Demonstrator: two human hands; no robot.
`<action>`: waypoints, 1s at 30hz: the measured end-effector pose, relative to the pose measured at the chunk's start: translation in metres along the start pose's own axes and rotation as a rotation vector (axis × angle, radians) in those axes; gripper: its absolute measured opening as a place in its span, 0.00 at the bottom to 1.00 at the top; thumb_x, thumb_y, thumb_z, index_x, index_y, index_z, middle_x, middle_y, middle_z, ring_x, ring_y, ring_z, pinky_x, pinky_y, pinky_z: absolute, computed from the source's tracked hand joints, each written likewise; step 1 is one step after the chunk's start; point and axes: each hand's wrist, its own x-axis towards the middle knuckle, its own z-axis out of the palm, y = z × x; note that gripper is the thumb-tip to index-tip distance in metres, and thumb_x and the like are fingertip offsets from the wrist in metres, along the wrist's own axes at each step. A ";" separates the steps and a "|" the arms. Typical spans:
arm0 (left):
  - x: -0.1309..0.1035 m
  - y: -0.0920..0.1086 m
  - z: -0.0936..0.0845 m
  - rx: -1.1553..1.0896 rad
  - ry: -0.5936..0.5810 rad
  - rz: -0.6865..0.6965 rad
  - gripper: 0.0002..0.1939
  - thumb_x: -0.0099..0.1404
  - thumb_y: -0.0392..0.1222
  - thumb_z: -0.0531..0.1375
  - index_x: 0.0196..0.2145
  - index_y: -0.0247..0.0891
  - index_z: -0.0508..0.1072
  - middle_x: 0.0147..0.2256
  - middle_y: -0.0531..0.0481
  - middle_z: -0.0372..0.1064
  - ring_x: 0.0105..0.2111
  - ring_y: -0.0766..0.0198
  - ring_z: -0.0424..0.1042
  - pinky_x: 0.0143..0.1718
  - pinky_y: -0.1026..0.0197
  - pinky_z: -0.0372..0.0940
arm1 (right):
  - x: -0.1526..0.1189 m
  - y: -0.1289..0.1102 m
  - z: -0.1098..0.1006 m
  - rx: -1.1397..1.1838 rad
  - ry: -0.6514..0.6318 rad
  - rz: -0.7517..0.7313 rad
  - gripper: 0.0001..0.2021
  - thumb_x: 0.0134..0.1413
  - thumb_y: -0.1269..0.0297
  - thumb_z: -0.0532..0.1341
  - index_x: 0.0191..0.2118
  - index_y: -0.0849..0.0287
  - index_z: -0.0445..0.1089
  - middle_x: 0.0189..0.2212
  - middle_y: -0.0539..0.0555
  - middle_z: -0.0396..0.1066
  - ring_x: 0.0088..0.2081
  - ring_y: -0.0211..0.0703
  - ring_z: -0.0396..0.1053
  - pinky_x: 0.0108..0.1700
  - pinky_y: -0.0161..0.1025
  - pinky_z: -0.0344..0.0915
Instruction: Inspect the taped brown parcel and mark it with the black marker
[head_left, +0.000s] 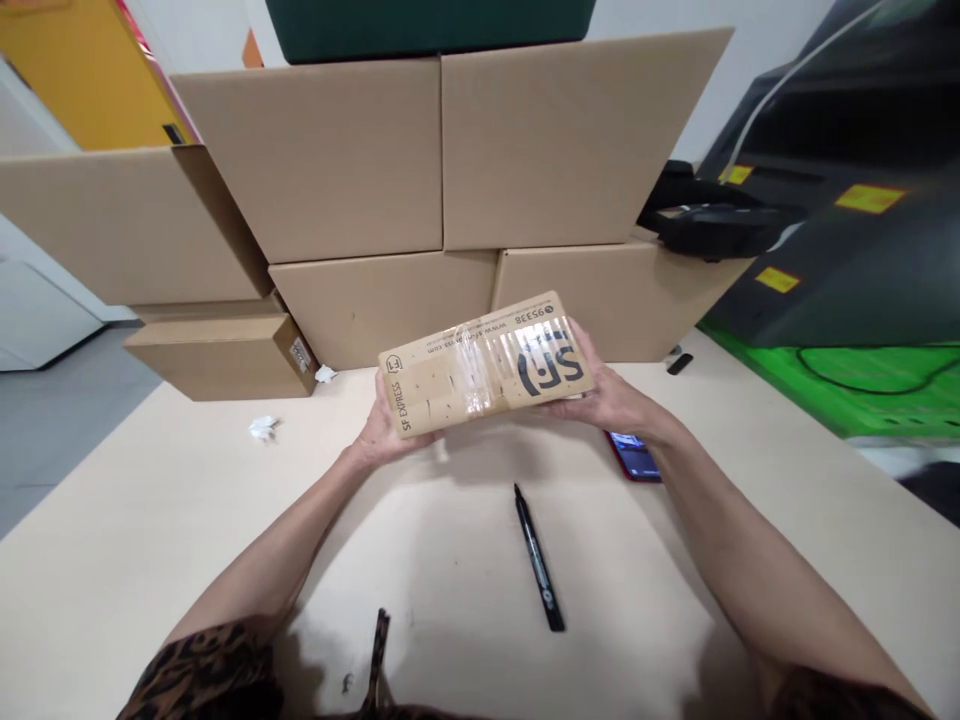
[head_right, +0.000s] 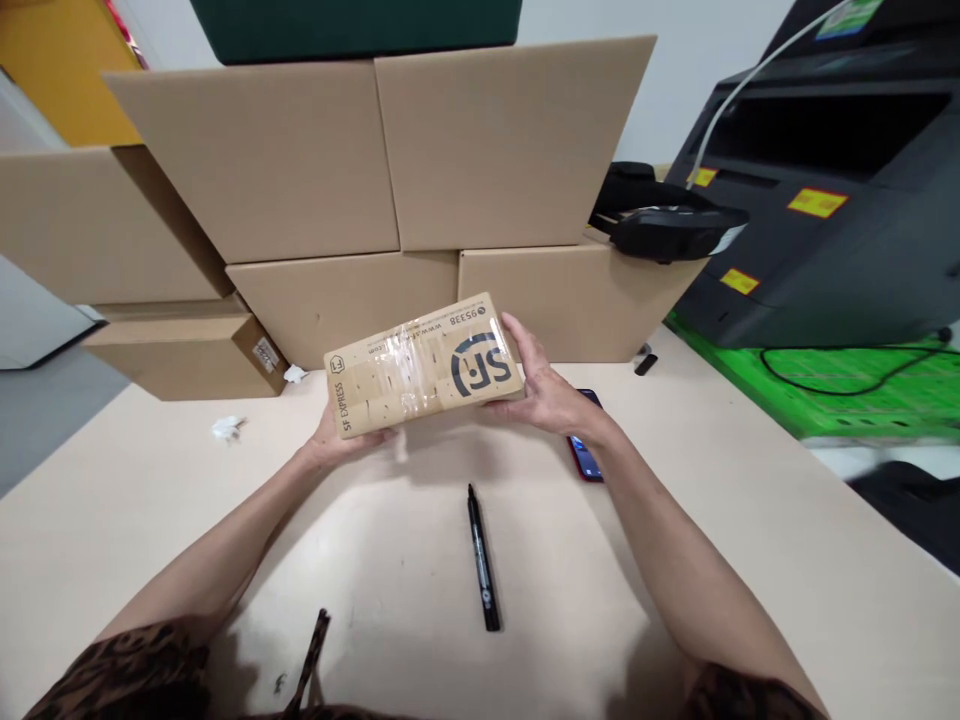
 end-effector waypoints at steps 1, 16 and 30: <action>-0.003 0.000 -0.001 0.043 0.020 0.021 0.52 0.37 0.52 0.87 0.57 0.46 0.71 0.55 0.40 0.78 0.63 0.33 0.75 0.68 0.28 0.67 | 0.004 -0.002 0.000 0.027 -0.051 0.004 0.68 0.37 0.40 0.84 0.82 0.46 0.52 0.77 0.64 0.62 0.78 0.76 0.59 0.77 0.76 0.58; -0.004 0.003 0.008 -0.206 -0.008 -0.125 0.56 0.48 0.74 0.79 0.67 0.43 0.74 0.57 0.37 0.83 0.63 0.32 0.79 0.64 0.36 0.75 | -0.004 -0.009 0.010 0.417 0.002 0.203 0.67 0.33 0.35 0.84 0.79 0.43 0.57 0.77 0.57 0.64 0.79 0.71 0.60 0.79 0.69 0.57; -0.001 0.002 0.006 -0.352 -0.013 -0.121 0.42 0.60 0.70 0.77 0.66 0.52 0.77 0.69 0.43 0.73 0.76 0.36 0.62 0.70 0.38 0.69 | -0.002 -0.012 0.035 0.675 0.092 0.591 0.33 0.49 0.33 0.74 0.56 0.45 0.76 0.56 0.57 0.82 0.65 0.74 0.73 0.52 0.67 0.79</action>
